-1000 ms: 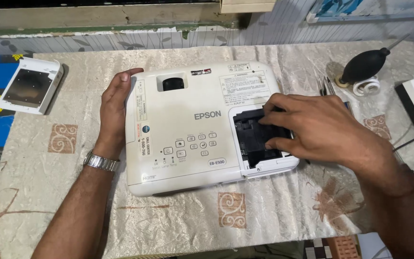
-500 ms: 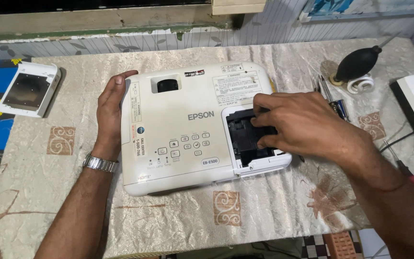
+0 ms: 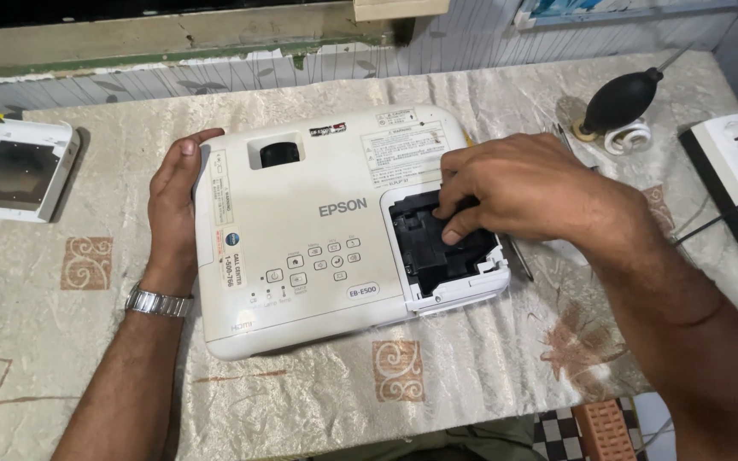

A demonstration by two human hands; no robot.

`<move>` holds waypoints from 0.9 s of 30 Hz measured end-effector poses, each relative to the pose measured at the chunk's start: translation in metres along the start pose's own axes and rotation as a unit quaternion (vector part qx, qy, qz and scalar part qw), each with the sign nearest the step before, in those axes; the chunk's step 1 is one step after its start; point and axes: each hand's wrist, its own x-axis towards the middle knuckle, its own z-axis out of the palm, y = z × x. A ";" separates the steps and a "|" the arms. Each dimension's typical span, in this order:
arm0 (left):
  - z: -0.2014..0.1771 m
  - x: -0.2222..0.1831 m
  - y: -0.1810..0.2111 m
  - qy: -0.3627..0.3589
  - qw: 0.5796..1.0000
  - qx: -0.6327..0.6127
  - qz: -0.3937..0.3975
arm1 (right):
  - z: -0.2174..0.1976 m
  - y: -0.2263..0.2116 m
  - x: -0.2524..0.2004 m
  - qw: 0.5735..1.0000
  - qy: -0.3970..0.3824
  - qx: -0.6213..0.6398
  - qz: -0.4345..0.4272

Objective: Repairing an Epson projector by removing an internal module and then re-securing the base plate with multiple screws.

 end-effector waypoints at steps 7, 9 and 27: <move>-0.001 0.001 -0.001 0.003 1.000 0.015 0.004 | 0.017 0.029 -0.005 0.995 0.010 0.099 -0.005; -0.002 0.001 -0.005 0.000 1.000 0.006 0.005 | 0.031 0.062 -0.001 0.941 0.181 0.222 -0.178; -0.007 0.007 -0.018 -0.014 0.999 0.020 0.023 | 0.055 0.089 0.064 0.967 0.140 0.196 0.080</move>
